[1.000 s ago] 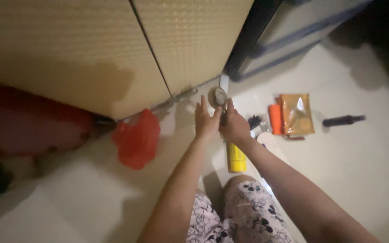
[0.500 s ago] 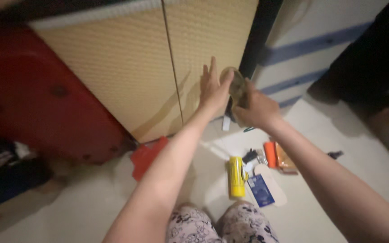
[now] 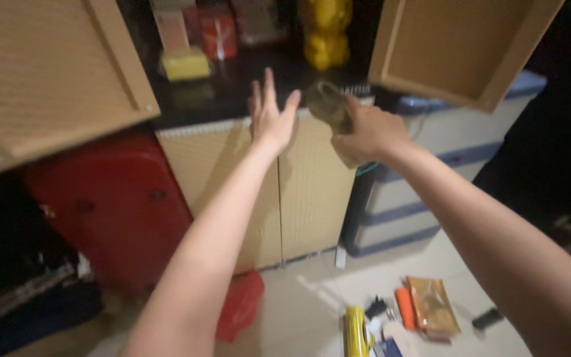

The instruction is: The person sits on the floor and places various items into a cabinet. They handle a yellow bear figurine, a yellow tube, an orange pouch, a small white bottle, and a clear plastic container, arranging them on the shelf before closing the cabinet doors.

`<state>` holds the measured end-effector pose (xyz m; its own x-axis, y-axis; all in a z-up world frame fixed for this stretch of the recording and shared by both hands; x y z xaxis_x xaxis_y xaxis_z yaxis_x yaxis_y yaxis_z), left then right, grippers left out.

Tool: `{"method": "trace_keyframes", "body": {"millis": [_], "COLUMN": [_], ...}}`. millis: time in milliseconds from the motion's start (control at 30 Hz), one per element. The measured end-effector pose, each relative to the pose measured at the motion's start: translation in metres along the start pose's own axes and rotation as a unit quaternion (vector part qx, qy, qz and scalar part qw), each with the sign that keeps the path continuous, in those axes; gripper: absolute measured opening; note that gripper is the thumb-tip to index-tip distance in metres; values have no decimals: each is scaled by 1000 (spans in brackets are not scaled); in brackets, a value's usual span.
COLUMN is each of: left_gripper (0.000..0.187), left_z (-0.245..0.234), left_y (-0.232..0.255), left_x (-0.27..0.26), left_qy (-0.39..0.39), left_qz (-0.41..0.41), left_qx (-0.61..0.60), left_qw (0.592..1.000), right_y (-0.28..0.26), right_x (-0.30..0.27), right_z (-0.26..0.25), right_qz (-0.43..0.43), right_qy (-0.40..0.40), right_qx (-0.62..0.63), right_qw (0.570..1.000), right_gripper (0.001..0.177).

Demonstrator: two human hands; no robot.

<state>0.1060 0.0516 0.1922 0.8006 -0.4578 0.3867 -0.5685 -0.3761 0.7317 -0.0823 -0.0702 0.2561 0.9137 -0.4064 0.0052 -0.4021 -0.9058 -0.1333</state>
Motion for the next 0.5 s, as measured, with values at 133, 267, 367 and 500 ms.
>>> {"method": "trace_keyframes", "body": {"millis": [133,267,367,500], "left_gripper": [88,87,87,86], "left_z": [-33,-50,-56,-52], "left_y": [-5,-17,-23,-29], "left_x": [16,31,45,67], "left_qy": [42,55,66,79], "left_qz": [37,36,55,72], "left_qx": [-18,-22,-27,-53], "left_qw": [998,998,996,993], "right_y": [-26,-45,-51,-61], "right_x": [17,37,55,81], "right_z": [-23,-35,-42,-44], "right_qz": [5,-1,-2,-16], "right_qy": [-9,-19,-24,-22], "right_qx": [-28,-31,-25,-17], "right_qw": [1000,999,999,999], "right_gripper": [104,103,101,100]}}
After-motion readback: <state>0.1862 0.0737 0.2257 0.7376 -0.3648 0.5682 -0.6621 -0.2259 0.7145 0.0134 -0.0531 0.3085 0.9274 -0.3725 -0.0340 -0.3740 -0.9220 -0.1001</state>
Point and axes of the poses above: each hand's wrist, its own x-axis towards the middle knuckle, its own z-axis out of the palm, y = z × x, the point moved 6 cm from there along x, towards the middle knuckle, and after that the axes turned 11 degrees about -y, right-handed, at the moved point
